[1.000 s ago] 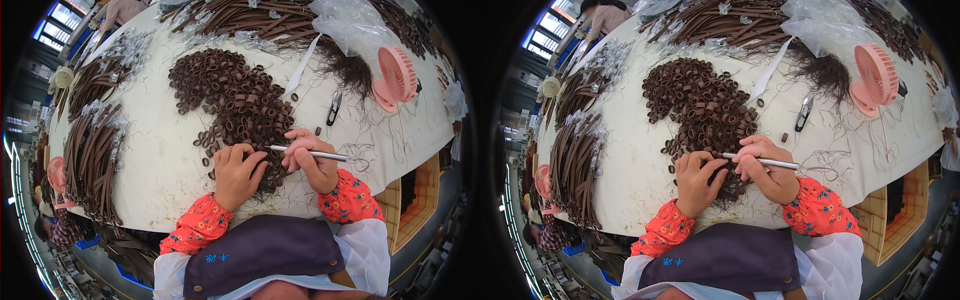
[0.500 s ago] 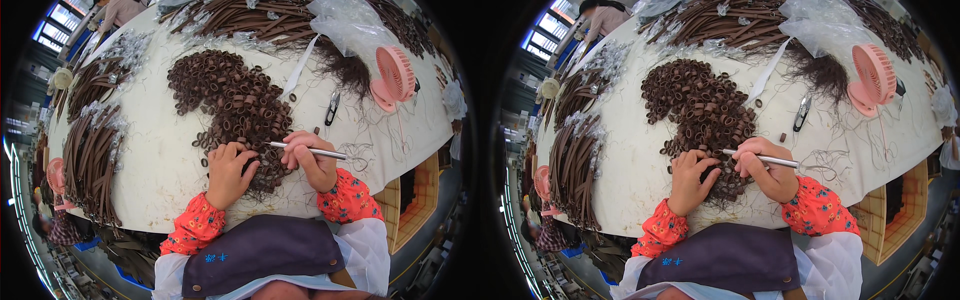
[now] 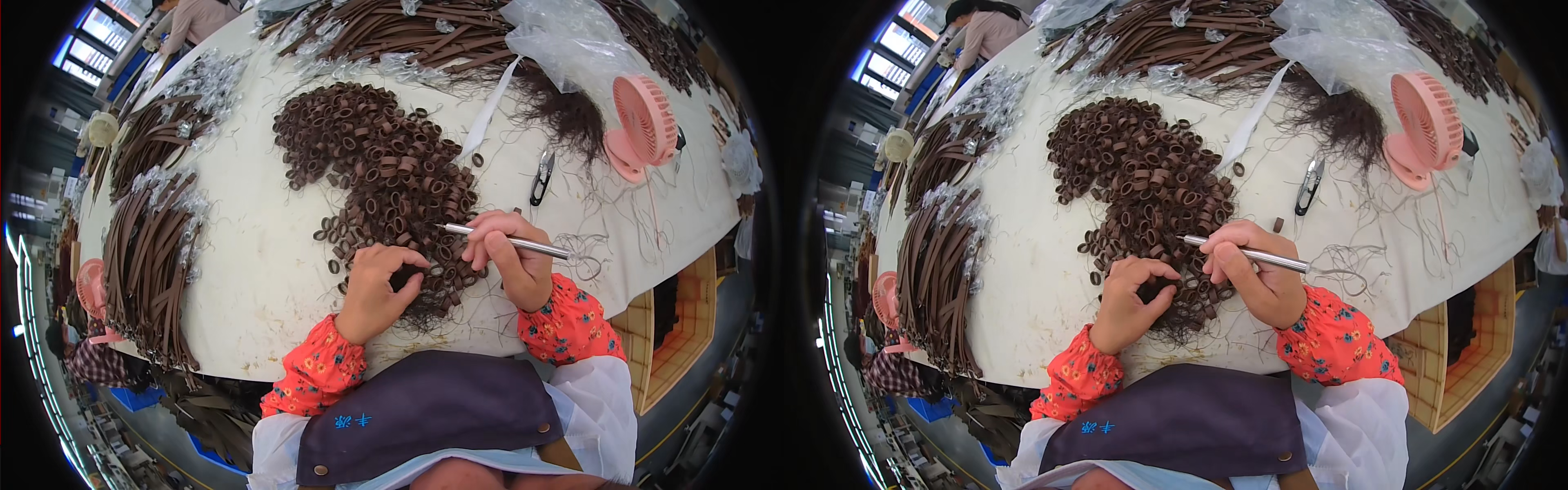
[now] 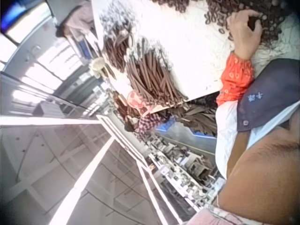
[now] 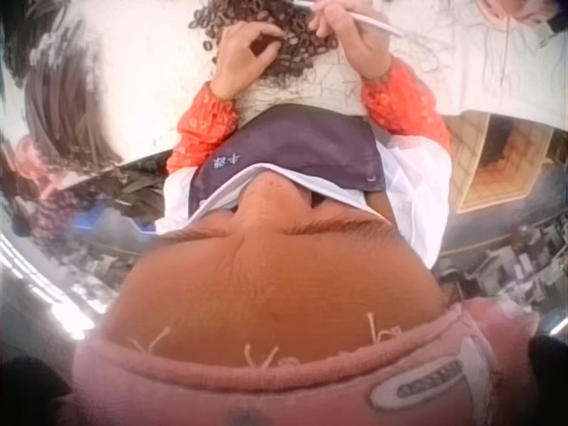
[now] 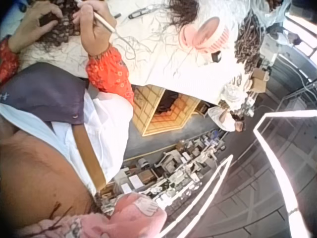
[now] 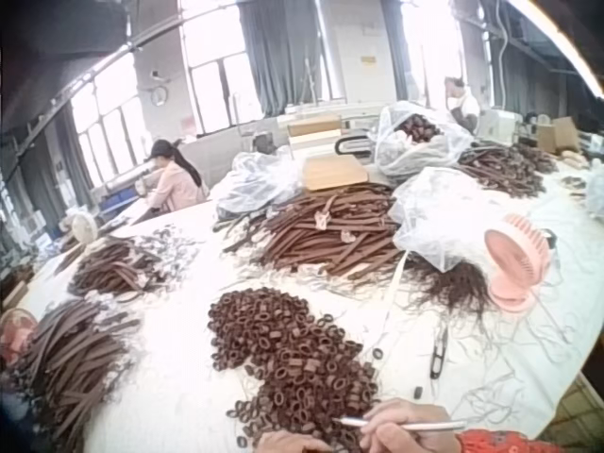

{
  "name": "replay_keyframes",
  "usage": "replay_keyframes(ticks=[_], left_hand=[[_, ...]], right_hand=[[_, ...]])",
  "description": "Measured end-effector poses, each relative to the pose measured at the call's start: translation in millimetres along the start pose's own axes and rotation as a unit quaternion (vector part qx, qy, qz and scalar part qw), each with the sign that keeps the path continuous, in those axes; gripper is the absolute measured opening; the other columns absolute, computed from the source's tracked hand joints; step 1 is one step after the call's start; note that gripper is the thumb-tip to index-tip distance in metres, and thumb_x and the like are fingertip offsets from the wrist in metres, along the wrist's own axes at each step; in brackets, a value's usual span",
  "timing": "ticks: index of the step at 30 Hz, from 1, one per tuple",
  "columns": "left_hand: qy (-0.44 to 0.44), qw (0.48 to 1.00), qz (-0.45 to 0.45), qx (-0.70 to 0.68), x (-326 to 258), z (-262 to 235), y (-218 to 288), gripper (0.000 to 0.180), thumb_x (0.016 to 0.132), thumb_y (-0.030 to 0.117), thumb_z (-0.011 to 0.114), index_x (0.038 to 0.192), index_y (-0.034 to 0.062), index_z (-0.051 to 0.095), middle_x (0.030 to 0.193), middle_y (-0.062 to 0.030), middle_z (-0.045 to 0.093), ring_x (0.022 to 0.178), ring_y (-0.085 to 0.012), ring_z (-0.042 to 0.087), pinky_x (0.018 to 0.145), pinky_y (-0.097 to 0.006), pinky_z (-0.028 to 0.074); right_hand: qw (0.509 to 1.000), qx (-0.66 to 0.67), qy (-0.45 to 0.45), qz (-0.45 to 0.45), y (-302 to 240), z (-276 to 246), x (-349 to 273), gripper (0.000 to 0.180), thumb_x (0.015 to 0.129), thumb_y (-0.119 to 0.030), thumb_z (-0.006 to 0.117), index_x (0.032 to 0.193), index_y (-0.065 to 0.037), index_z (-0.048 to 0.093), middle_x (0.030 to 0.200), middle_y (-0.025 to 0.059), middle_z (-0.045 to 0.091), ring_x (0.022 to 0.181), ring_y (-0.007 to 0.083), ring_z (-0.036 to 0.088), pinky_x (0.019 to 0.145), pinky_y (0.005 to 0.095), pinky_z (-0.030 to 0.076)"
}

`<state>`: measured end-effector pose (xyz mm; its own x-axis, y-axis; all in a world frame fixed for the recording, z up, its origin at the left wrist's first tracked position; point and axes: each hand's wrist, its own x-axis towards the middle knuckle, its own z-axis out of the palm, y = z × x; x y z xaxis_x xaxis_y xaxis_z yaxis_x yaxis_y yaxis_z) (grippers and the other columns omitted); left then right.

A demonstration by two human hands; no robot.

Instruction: The person uses a metal tool to thread a thin wire through small brown cylindrical components. They repeatedly pick up the components from a pile on the table and manipulate them with the tool, likely assembling hair accessories. The workspace is cluttered with materials, including loose hair and plastic packaging.

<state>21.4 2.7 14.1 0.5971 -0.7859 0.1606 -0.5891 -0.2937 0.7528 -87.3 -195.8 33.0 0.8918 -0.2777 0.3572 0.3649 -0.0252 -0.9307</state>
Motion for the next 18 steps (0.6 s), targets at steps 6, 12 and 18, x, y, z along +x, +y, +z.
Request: replay_keyframes(ticks=[6,12,18], left_hand=[[0.064,0.852,-0.189,-0.484,-1,-2,2,0.018,0.085,-0.004,0.067,0.097,0.0034,0.056,0.094,-0.0017,0.063,0.086,-0.0074,0.06,0.079,-0.021,0.049],[0.093,0.84,-0.167,-0.508,-2,3,6,0.019,0.084,-0.003,0.068,0.096,0.0034,0.056,0.096,-0.0031,0.062,0.086,-0.0082,0.06,0.079,-0.022,0.049],[0.116,0.896,-0.126,-0.411,-4,10,5,0.019,0.082,-0.001,0.071,0.095,0.0032,0.059,0.095,-0.0025,0.061,0.081,-0.0088,0.056,0.075,-0.022,0.046]], right_hand=[[0.995,-0.092,-0.041,0.018,0,6,1,0.015,0.095,-0.01,0.056,0.105,0.001,0.061,0.088,0.0087,0.063,0.077,0.0144,0.064,0.068,0.026,0.05],[0.976,-0.197,-0.089,-0.027,11,19,1,0.029,0.081,-0.005,0.072,0.107,-0.005,0.059,0.092,0.0108,0.064,0.082,0.0234,0.066,0.072,0.032,0.053],[0.978,-0.194,-0.077,-0.012,8,21,0,0.03,0.078,0.0,0.07,0.105,-0.005,0.058,0.09,0.0096,0.063,0.082,0.0217,0.066,0.073,0.0314,0.053]])
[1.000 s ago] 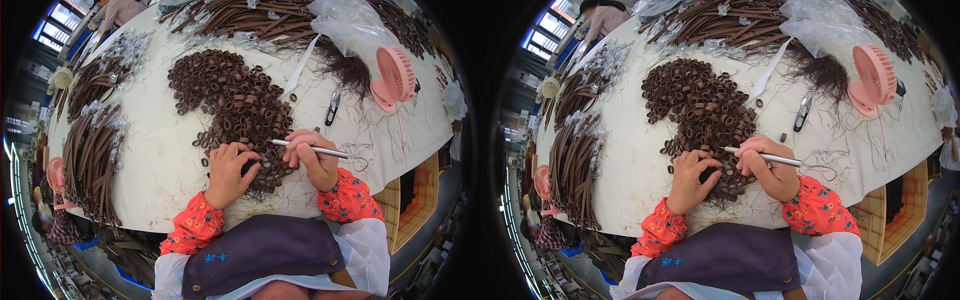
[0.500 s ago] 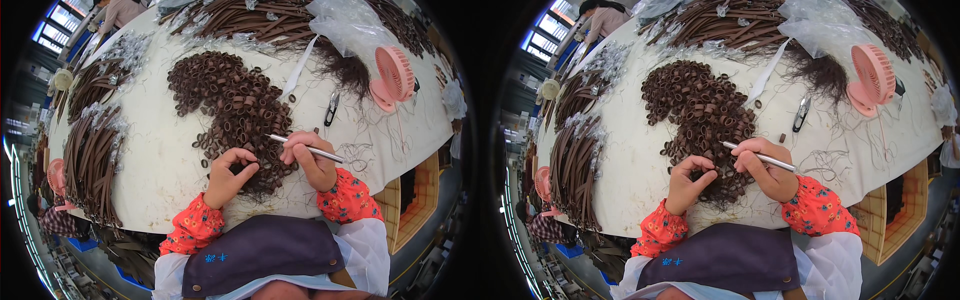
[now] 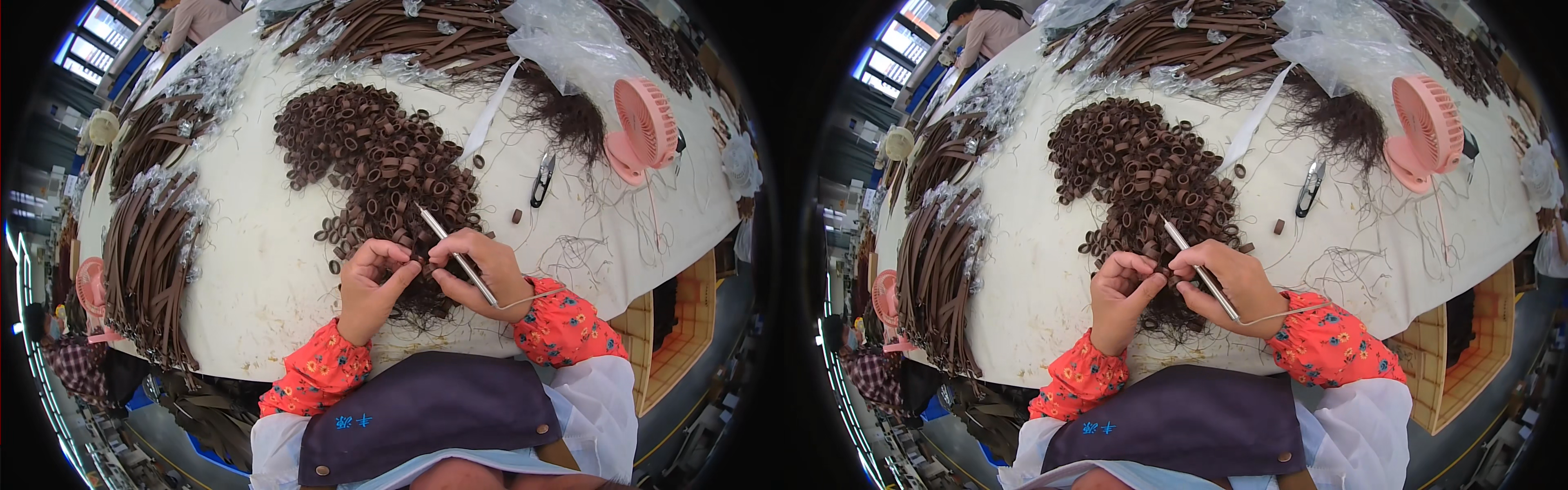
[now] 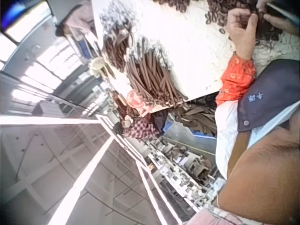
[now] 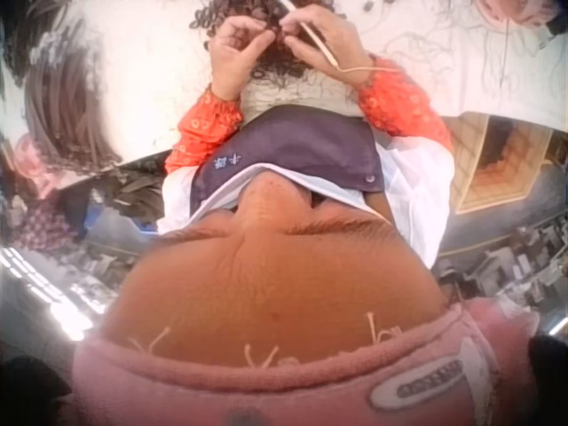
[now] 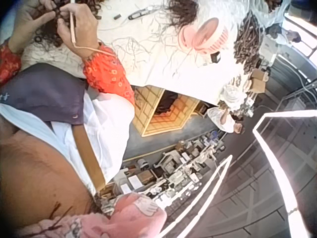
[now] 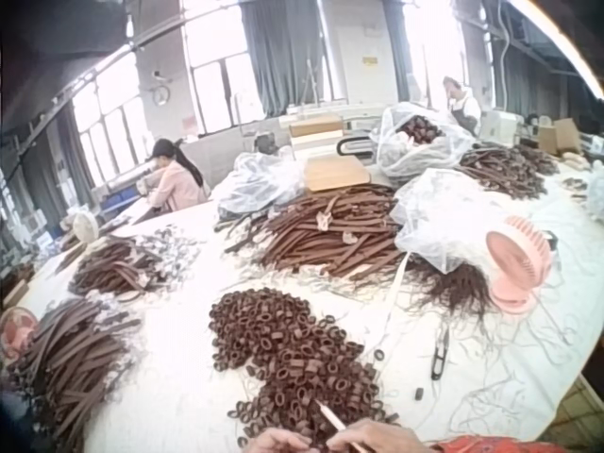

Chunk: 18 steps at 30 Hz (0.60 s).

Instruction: The person uses a metal tool to thread a thin wire through small brown cylindrical components. They repeatedly pick up the components from a pile on the table and manipulate them with the tool, likely assembling hair accessories. The workspace is cluttered with materials, including loose hair and plastic packaging.

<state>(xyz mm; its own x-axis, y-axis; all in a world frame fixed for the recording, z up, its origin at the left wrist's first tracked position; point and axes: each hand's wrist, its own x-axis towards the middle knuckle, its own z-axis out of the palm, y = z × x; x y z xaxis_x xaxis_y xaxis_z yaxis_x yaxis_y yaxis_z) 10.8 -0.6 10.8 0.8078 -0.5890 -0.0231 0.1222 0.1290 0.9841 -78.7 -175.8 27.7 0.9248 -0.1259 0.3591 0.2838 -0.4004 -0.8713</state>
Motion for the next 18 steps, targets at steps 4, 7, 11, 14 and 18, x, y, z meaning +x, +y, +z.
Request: replay_keyframes(ticks=[4,7,11,14,18], left_hand=[[0.013,0.948,0.124,0.292,3,-10,-6,0.021,0.083,-0.001,0.067,0.102,0.0039,0.059,0.103,-0.0059,0.06,0.078,-0.0069,0.052,0.074,-0.021,0.044],[0.038,0.927,0.203,0.315,5,-4,7,0.024,0.084,0.001,0.065,0.108,0.0036,0.061,0.109,-0.0088,0.06,0.072,-0.0075,0.05,0.069,-0.022,0.043],[-0.068,0.974,0.142,0.164,-1,5,5,0.026,0.085,0.0,0.065,0.111,0.0027,0.065,0.104,-0.0097,0.065,0.067,-0.0103,0.055,0.064,-0.023,0.045],[-0.097,0.982,0.066,0.149,-1,-1,-5,0.015,0.084,0.0,0.068,0.099,0.0011,0.07,0.086,-0.0063,0.068,0.073,-0.0101,0.059,0.066,-0.023,0.046],[-0.114,0.984,0.064,0.122,2,-4,-2,0.011,0.085,0.001,0.068,0.096,0.0017,0.069,0.089,-0.0055,0.066,0.074,-0.0096,0.06,0.067,-0.023,0.047]], right_hand=[[0.997,-0.048,0.043,-0.04,0,-8,2,0.034,0.073,0.002,0.07,0.104,-0.006,0.059,0.088,0.0084,0.062,0.078,0.0227,0.063,0.07,0.0331,0.051],[0.986,-0.103,0.063,-0.114,4,-11,5,0.038,0.069,0.003,0.07,0.103,-0.008,0.059,0.086,0.0083,0.061,0.074,0.0258,0.06,0.067,0.0353,0.049],[0.979,-0.117,0.042,-0.16,1,-9,7,0.037,0.068,0.003,0.07,0.102,-0.008,0.059,0.083,0.0087,0.06,0.074,0.0277,0.059,0.067,0.0362,0.049],[0.987,-0.096,0.022,-0.13,0,-10,4,0.037,0.068,0.003,0.07,0.102,-0.008,0.059,0.083,0.0081,0.06,0.074,0.0274,0.059,0.066,0.0359,0.049],[0.99,-0.08,0.005,-0.119,0,-10,4,0.037,0.068,0.002,0.069,0.101,-0.009,0.059,0.082,0.007,0.06,0.075,0.0272,0.06,0.066,0.0355,0.049]])
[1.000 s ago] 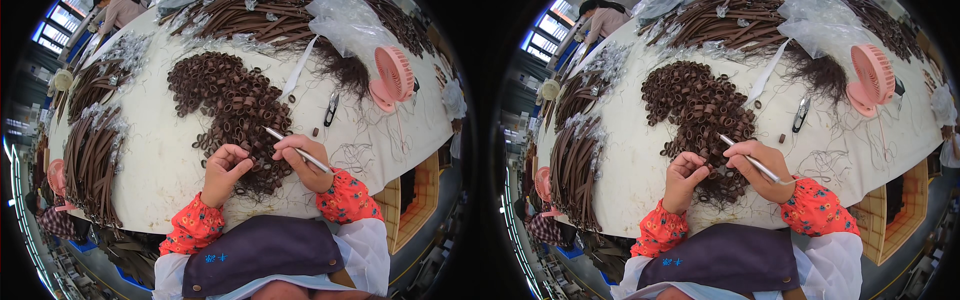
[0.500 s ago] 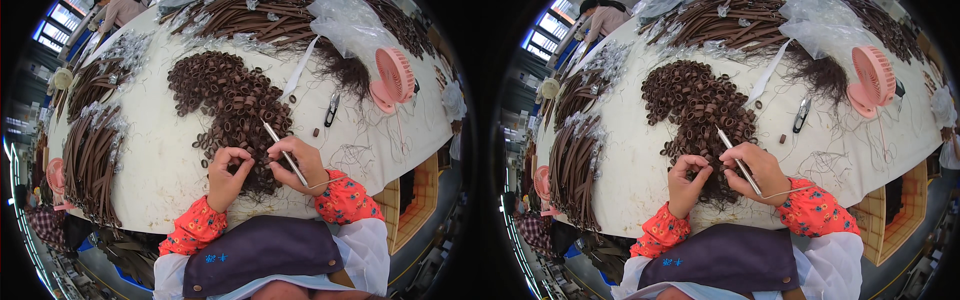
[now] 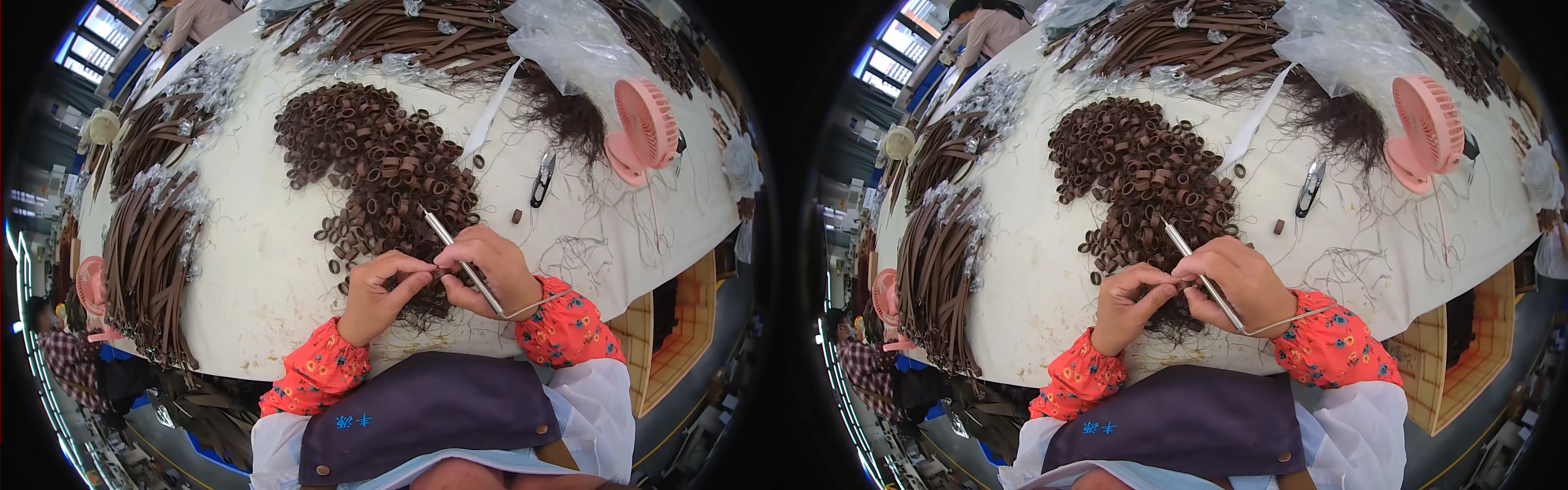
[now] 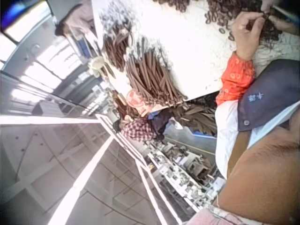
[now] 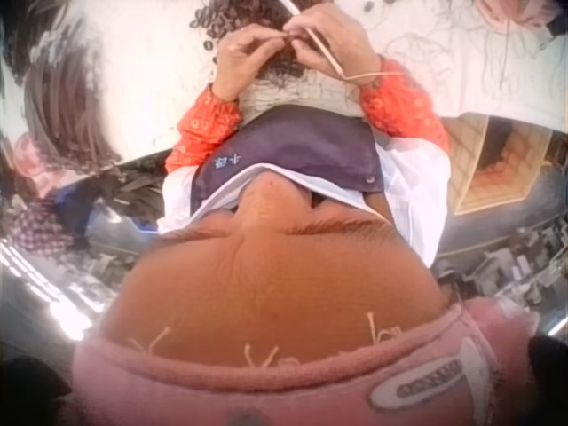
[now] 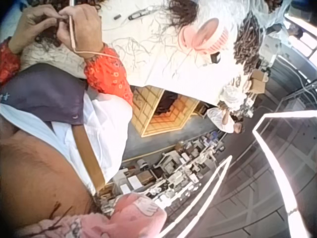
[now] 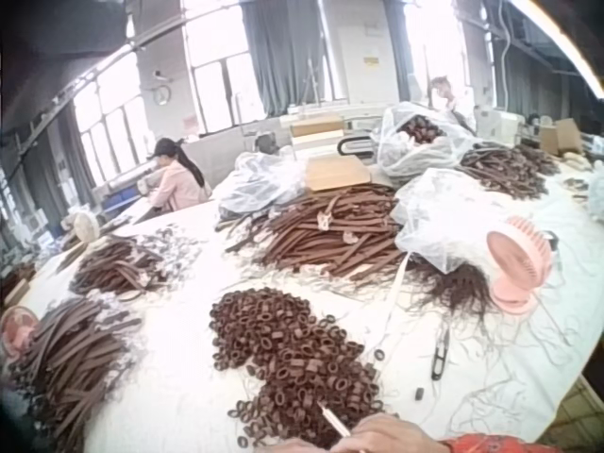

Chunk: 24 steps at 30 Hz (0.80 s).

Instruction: The person uses a metal tool to thread a thin wire through small brown cylindrical components. They repeatedly pick up the components from a pile on the table and manipulate them with the tool, likely assembling hair accessories. The workspace is cluttered with materials, including loose hair and plastic packaging.

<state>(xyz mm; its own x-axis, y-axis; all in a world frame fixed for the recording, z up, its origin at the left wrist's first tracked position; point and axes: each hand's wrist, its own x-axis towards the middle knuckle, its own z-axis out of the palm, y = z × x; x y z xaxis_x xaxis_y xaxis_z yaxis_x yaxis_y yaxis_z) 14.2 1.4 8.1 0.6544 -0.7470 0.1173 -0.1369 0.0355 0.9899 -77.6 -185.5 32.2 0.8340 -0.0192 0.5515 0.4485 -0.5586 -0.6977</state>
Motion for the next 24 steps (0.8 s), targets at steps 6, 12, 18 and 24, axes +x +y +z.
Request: replay_keyframes(ticks=[6,12,18,24], left_hand=[[-0.024,0.982,-0.094,-0.162,-6,5,0,0.009,0.095,0.006,0.057,0.103,0.0004,0.057,0.091,-0.0052,0.064,0.078,-0.0081,0.059,0.068,-0.022,0.047],[0.022,0.988,-0.052,-0.145,-4,8,0,0.008,0.099,0.01,0.05,0.102,0.0027,0.05,0.094,-0.0093,0.064,0.075,-0.0081,0.055,0.068,-0.021,0.046],[0.035,0.987,-0.045,-0.149,-4,5,0,0.009,0.1,0.012,0.05,0.102,0.0033,0.05,0.095,-0.0094,0.065,0.074,-0.0085,0.056,0.067,-0.021,0.045],[0.036,0.986,-0.044,-0.155,-4,5,-1,0.009,0.1,0.012,0.05,0.103,0.0031,0.05,0.095,-0.0084,0.064,0.078,-0.0099,0.06,0.066,-0.021,0.046]], right_hand=[[0.999,-0.021,-0.018,-0.025,0,3,0,0.036,0.069,-0.001,0.07,0.102,-0.009,0.06,0.085,0.0067,0.061,0.077,0.0271,0.06,0.069,0.0372,0.049],[0.986,0.112,-0.001,0.126,-4,2,-2,0.022,0.091,-0.016,0.062,0.111,-0.007,0.057,0.089,0.0063,0.063,0.078,0.0183,0.062,0.072,0.0325,0.049],[0.897,0.388,-0.012,0.211,-4,-10,-8,0.023,0.102,-0.019,0.046,0.108,0.001,0.055,0.077,0.0036,0.061,0.076,0.0121,0.062,0.083,0.0293,0.048],[0.901,0.385,-0.009,0.199,-4,-7,-8,0.023,0.102,-0.018,0.044,0.104,0.001,0.057,0.071,0.002,0.058,0.072,0.012,0.062,0.088,0.0308,0.047]])
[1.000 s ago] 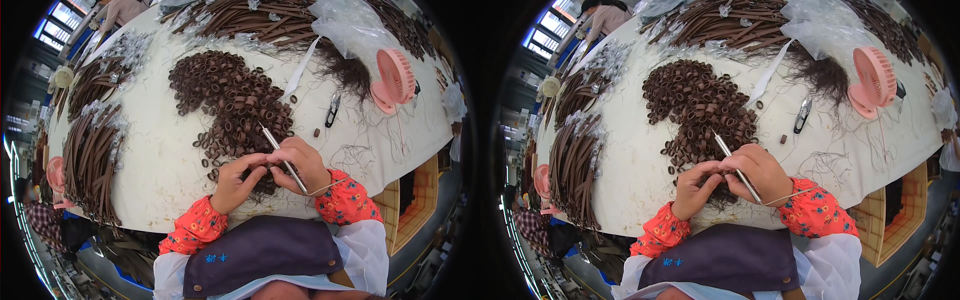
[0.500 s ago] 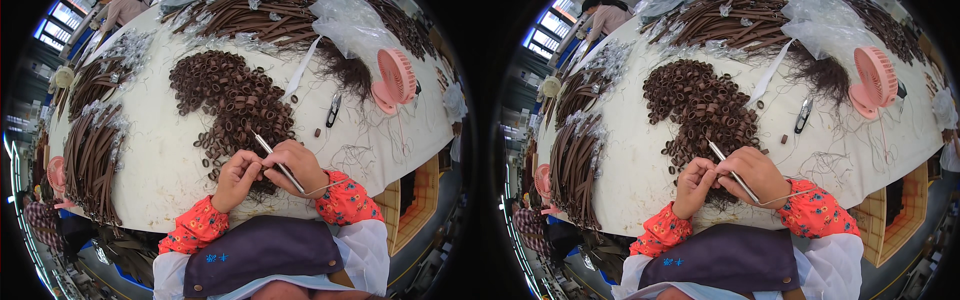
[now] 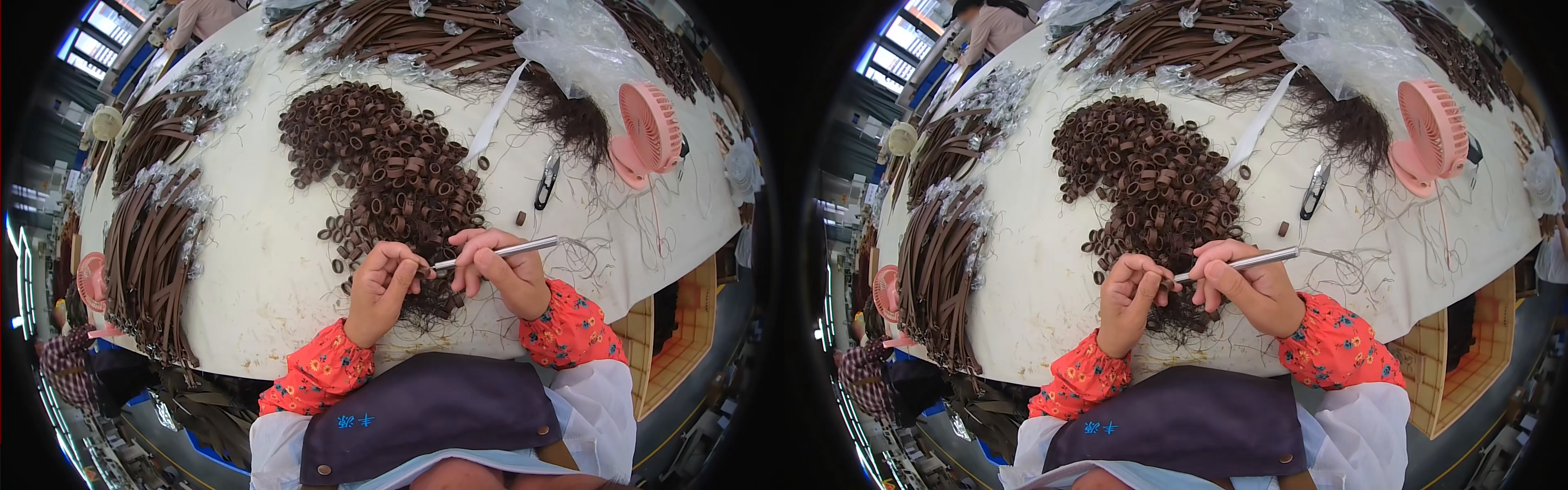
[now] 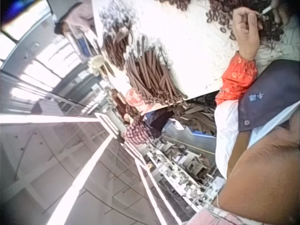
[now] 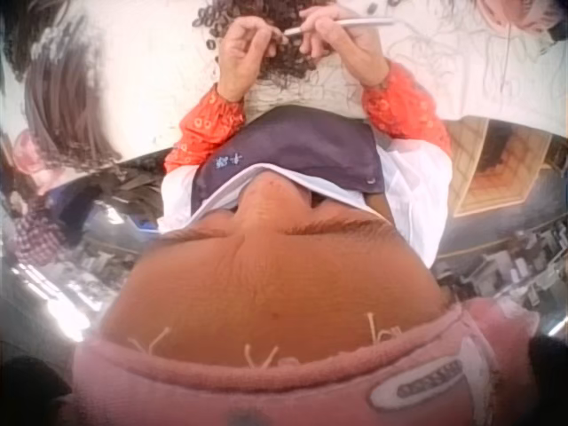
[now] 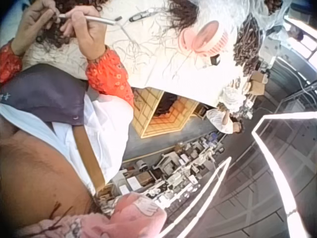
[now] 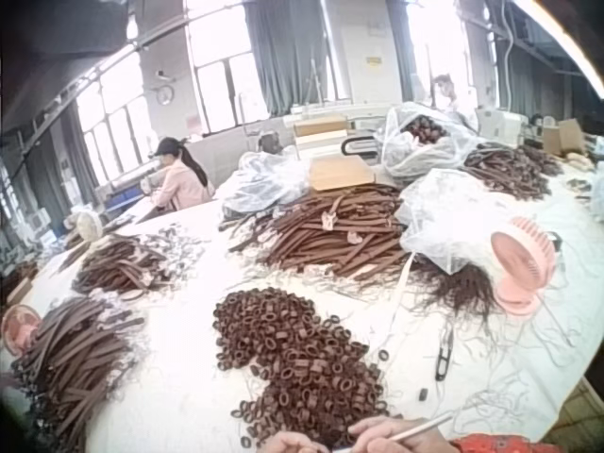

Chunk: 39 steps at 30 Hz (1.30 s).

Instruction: The person uses a metal tool to thread a thin wire through small brown cylindrical components. They repeatedly pick up the components from a pile on the table and manipulate them with the tool, likely assembling hair accessories. The workspace is cluttered with materials, including loose hair and plastic packaging.

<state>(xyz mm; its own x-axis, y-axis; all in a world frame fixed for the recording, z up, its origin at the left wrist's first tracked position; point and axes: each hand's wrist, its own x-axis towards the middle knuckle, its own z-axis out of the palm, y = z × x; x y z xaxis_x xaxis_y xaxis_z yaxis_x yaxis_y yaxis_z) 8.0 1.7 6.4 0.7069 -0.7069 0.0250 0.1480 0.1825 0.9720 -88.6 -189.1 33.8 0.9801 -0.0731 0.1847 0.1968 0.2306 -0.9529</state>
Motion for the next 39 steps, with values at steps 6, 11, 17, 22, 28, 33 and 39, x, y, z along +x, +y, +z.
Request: replay_keyframes(ticks=[6,11,17,22,28,33,39], left_hand=[[0.0,1.0,-0.001,0.002,-1,1,1,0.009,0.099,0.011,0.051,0.102,0.0028,0.05,0.097,-0.008,0.063,0.078,-0.0097,0.06,0.066,-0.021,0.046],[0.003,1.0,-0.001,0.005,-1,2,1,0.008,0.099,0.01,0.051,0.103,0.0027,0.051,0.097,-0.0079,0.063,0.077,-0.0094,0.06,0.066,-0.02,0.046],[0.003,1.0,-0.004,0.0,-1,2,2,0.008,0.099,0.01,0.051,0.103,0.0028,0.05,0.097,-0.0079,0.063,0.077,-0.0091,0.06,0.066,-0.02,0.046],[0.0,1.0,-0.002,0.002,-1,1,0,0.008,0.099,0.01,0.05,0.103,0.0029,0.05,0.097,-0.0079,0.063,0.077,-0.0094,0.061,0.066,-0.021,0.046],[-0.001,1.0,0.003,0.005,-1,1,0,0.009,0.1,0.011,0.05,0.103,0.0028,0.05,0.097,-0.0081,0.064,0.078,-0.0094,0.061,0.066,-0.021,0.046],[-0.001,1.0,0.011,0.012,-1,1,-1,0.01,0.1,0.01,0.05,0.104,0.0019,0.05,0.097,-0.0099,0.065,0.079,-0.0098,0.06,0.067,-0.022,0.047],[0.0,1.0,0.022,0.021,-3,6,-7,0.01,0.099,0.007,0.051,0.105,-0.0005,0.053,0.097,-0.0088,0.066,0.073,-0.0081,0.059,0.067,-0.021,0.048]], right_hand=[[1.0,-0.006,-0.005,-0.001,1,-1,1,0.023,0.102,-0.018,0.044,0.104,0.001,0.057,0.071,0.0017,0.058,0.071,0.0116,0.062,0.092,0.0323,0.044],[1.0,-0.017,-0.011,-0.012,2,-2,1,0.023,0.102,-0.018,0.045,0.103,0.0,0.057,0.069,0.0015,0.058,0.071,0.0114,0.062,0.093,0.0325,0.044],[0.999,-0.026,-0.017,-0.022,2,-2,2,0.023,0.102,-0.018,0.045,0.103,0.0,0.057,0.069,0.0013,0.058,0.071,0.0115,0.062,0.095,0.0332,0.043],[1.0,-0.02,-0.013,-0.013,2,-1,2,0.022,0.102,-0.018,0.044,0.103,0.0,0.057,0.069,0.0011,0.058,0.071,0.0115,0.062,0.096,0.0339,0.043],[0.998,-0.043,-0.013,-0.037,4,-4,2,0.021,0.102,-0.017,0.044,0.103,0.0,0.057,0.07,0.0015,0.058,0.071,0.0114,0.061,0.093,0.0331,0.044],[0.992,-0.109,0.027,-0.064,5,0,2,0.012,0.093,-0.01,0.057,0.102,-0.002,0.057,0.078,0.0029,0.06,0.072,0.0156,0.062,0.083,0.0338,0.047],[0.897,-0.388,0.031,-0.209,16,11,12,0.035,0.071,-0.001,0.073,0.102,-0.008,0.058,0.084,0.006,0.062,0.078,0.0267,0.061,0.073,0.0358,0.047]])
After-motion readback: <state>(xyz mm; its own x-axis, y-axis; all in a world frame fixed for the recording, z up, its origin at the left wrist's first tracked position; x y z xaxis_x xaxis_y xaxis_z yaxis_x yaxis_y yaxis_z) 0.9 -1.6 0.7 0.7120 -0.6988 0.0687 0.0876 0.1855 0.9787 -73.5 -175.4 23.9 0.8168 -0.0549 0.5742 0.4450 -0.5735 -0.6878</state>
